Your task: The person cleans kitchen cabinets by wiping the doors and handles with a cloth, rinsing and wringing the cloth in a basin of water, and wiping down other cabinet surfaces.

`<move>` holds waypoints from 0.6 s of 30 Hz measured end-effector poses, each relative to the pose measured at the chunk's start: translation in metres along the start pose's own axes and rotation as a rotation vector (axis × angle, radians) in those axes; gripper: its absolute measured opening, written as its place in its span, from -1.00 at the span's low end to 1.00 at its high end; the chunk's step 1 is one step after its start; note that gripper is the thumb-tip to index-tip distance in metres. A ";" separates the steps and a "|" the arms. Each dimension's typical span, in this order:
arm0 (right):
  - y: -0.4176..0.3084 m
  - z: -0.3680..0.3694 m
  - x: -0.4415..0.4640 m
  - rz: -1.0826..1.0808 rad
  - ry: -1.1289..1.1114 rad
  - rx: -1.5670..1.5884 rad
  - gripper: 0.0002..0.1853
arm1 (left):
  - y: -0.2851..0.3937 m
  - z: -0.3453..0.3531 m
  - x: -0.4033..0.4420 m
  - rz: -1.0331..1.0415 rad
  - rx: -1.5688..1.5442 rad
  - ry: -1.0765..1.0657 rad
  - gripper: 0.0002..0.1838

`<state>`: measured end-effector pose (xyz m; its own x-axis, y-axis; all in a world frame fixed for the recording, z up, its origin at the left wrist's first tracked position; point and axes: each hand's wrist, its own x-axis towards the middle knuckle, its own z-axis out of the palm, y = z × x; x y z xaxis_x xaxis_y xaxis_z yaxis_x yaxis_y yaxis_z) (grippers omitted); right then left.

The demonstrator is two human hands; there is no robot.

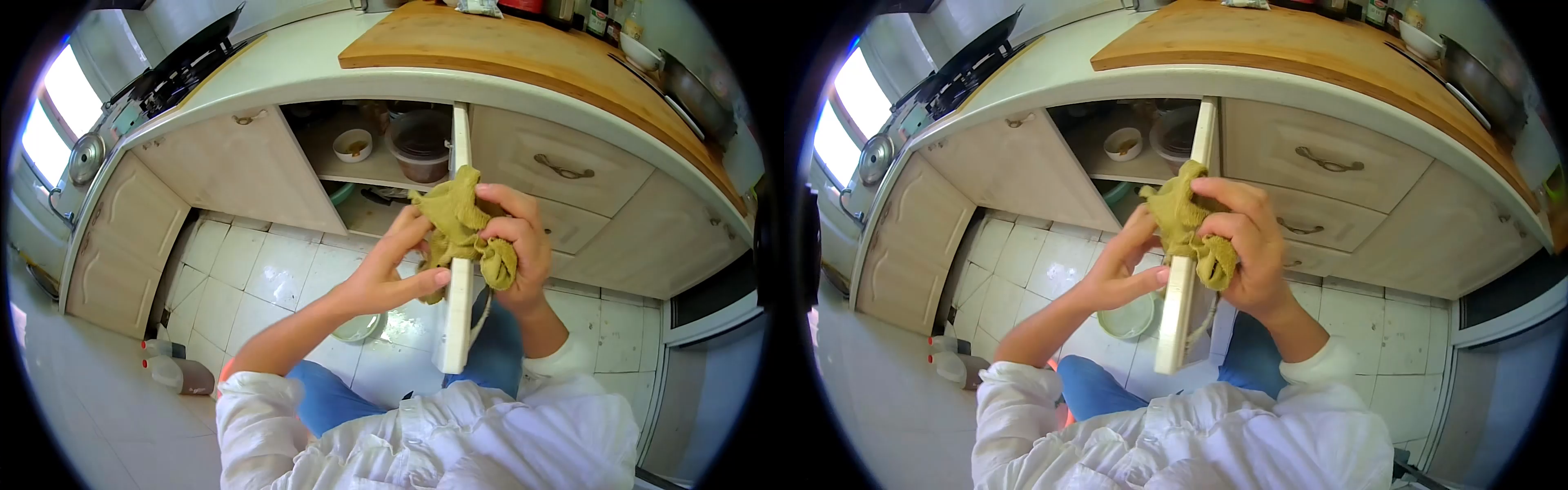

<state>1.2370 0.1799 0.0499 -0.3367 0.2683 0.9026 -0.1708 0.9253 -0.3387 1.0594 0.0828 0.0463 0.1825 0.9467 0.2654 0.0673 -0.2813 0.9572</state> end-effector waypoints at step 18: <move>0.105 0.006 0.000 -0.147 0.093 -0.145 -0.52 | -0.065 -0.030 0.102 0.693 0.935 0.474 -0.27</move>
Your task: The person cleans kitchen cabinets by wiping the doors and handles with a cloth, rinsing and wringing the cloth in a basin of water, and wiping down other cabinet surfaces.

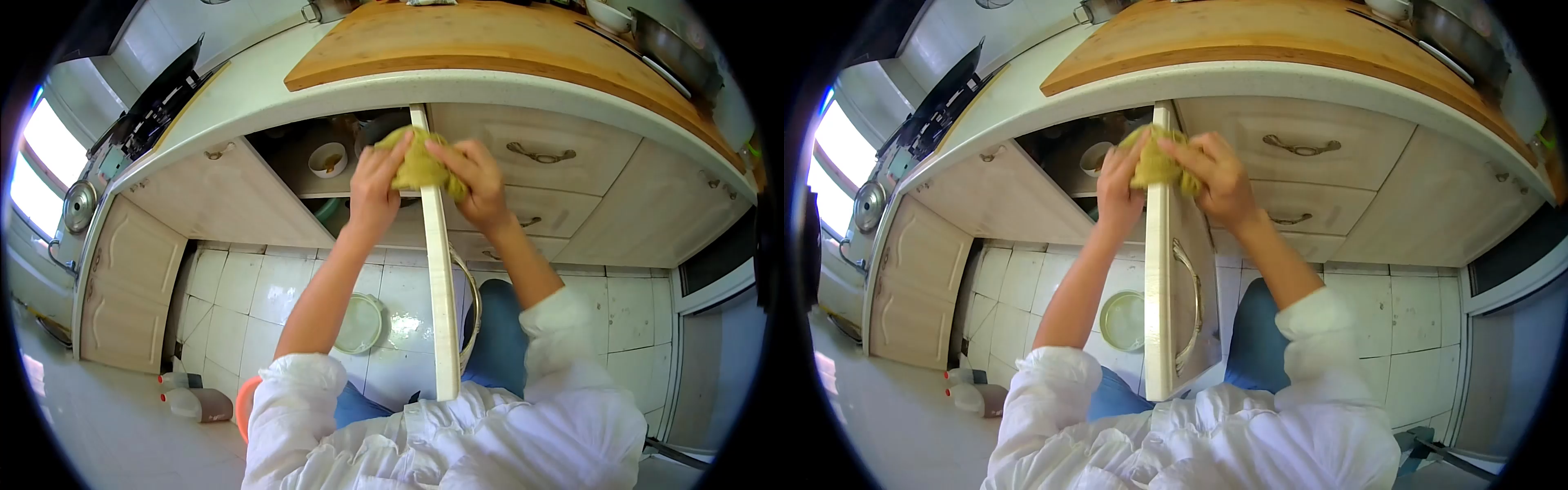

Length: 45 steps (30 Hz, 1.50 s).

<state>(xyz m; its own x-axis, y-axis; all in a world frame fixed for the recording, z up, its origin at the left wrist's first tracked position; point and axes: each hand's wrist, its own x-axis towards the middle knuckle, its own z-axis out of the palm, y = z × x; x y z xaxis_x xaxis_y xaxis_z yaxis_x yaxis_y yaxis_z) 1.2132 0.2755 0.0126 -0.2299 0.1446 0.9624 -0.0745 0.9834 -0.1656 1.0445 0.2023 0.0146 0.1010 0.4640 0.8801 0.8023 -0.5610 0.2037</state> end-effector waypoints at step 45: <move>0.057 0.019 0.004 0.109 -0.051 -0.486 -0.62 | -0.091 0.029 0.026 -0.010 0.351 0.035 -0.39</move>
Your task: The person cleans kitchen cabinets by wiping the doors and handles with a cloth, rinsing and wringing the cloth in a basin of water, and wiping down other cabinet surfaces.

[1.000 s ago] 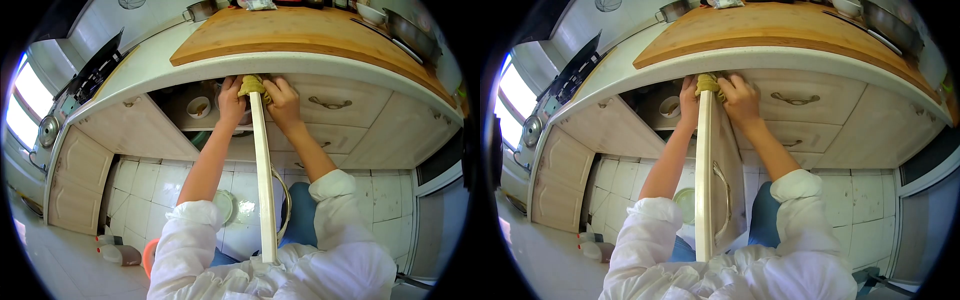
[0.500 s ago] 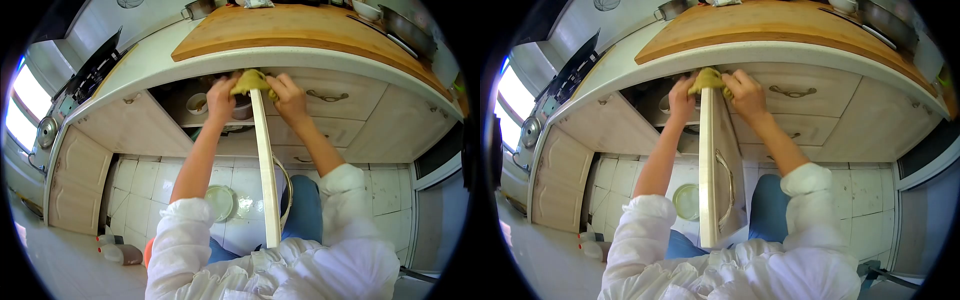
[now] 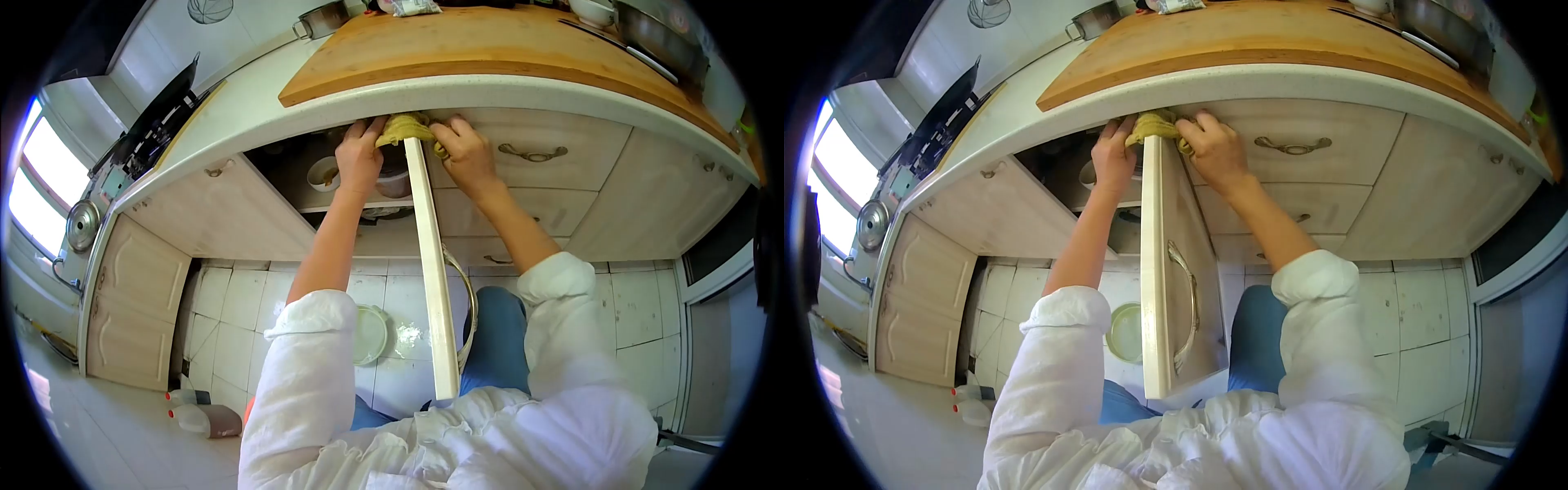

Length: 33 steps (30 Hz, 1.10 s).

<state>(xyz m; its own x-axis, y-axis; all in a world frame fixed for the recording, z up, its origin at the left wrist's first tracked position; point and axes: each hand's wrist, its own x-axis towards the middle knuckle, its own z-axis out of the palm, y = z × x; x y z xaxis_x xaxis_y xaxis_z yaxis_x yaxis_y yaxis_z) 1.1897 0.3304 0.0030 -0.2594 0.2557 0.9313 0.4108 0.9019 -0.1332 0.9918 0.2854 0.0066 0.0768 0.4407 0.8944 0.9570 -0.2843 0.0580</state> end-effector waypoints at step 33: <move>-0.019 0.007 0.006 0.077 0.049 0.382 -0.44 | 0.048 0.016 -0.014 -0.292 -0.580 0.114 -0.29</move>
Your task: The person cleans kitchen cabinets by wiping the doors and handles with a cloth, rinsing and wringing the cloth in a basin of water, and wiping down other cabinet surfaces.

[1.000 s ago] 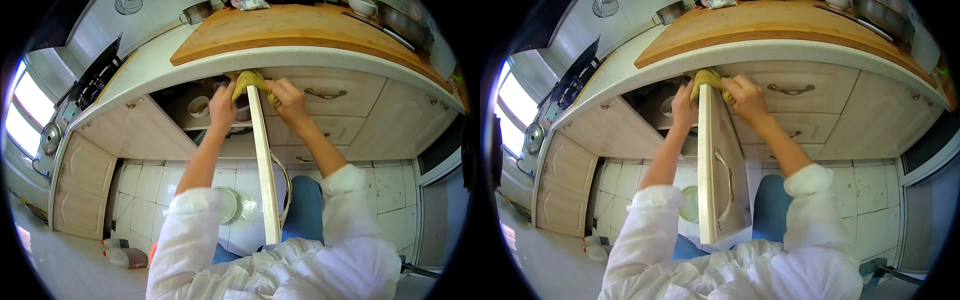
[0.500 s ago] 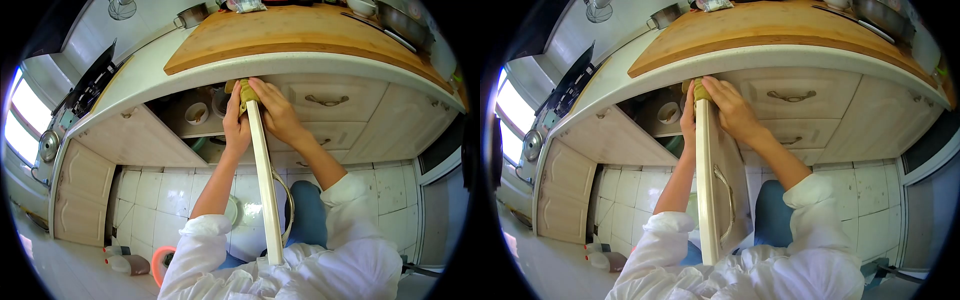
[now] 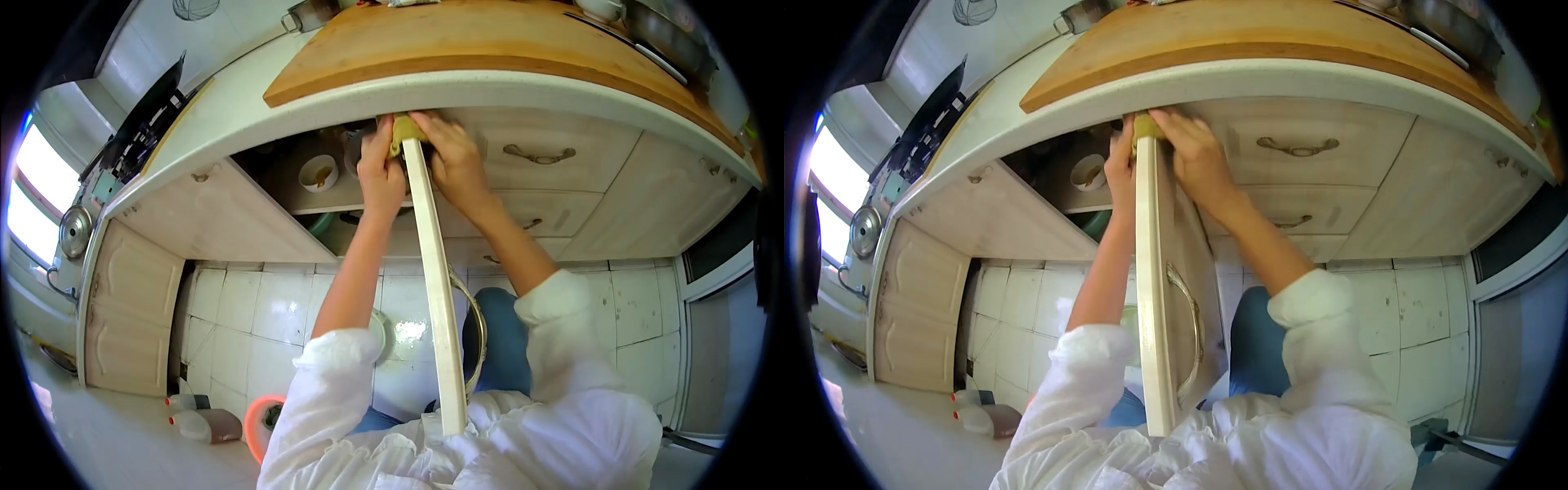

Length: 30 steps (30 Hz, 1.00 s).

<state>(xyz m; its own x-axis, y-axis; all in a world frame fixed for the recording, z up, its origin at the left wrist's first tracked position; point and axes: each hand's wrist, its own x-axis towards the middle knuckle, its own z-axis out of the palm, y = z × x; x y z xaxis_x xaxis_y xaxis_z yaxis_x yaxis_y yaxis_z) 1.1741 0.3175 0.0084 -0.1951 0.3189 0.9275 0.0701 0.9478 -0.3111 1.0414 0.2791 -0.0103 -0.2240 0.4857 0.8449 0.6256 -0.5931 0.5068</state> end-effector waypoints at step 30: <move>-0.111 -0.082 -0.029 -0.138 -0.444 0.420 -0.53 | 0.157 -0.095 -0.107 0.048 -0.002 -0.277 -0.37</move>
<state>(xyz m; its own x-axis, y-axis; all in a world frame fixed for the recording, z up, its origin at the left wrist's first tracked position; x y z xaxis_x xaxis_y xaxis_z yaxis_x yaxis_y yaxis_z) 1.2524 0.2028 0.0330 -0.5692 0.0789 0.8184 -0.3576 0.8725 -0.3329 1.0930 0.0733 -0.0045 0.0189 0.6144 0.7888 0.6289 -0.6206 0.4683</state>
